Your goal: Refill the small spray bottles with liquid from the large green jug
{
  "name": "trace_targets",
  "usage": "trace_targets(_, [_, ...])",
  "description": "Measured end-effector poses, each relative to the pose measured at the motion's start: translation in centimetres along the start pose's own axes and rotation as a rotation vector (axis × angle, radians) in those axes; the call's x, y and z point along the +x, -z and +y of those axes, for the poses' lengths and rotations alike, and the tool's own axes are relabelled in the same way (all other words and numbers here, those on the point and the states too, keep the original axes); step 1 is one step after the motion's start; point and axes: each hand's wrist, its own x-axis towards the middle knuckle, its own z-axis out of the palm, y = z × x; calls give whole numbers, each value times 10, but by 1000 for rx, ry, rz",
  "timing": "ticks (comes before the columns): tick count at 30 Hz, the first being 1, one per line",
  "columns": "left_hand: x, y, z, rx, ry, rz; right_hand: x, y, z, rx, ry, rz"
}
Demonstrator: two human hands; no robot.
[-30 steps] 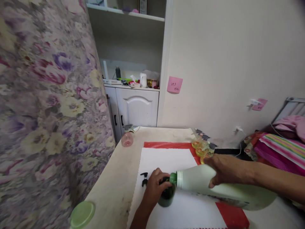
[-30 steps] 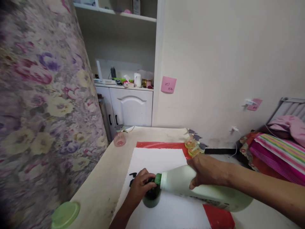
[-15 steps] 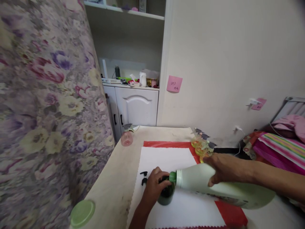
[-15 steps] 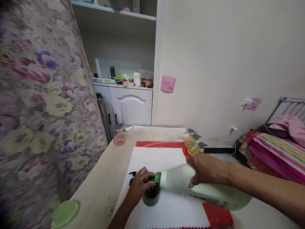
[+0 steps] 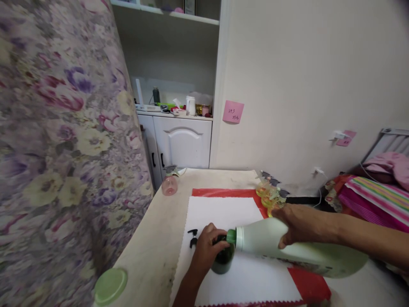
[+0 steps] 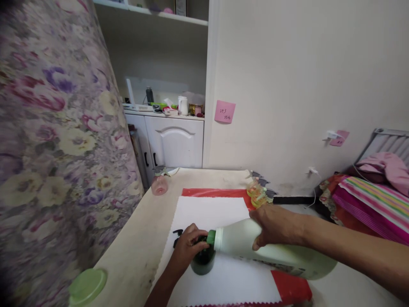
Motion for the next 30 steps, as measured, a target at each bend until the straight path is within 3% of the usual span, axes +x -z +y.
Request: trace_targets(30, [1,-1,-3,4,-4,-2,3,-6,9,-22,38,5])
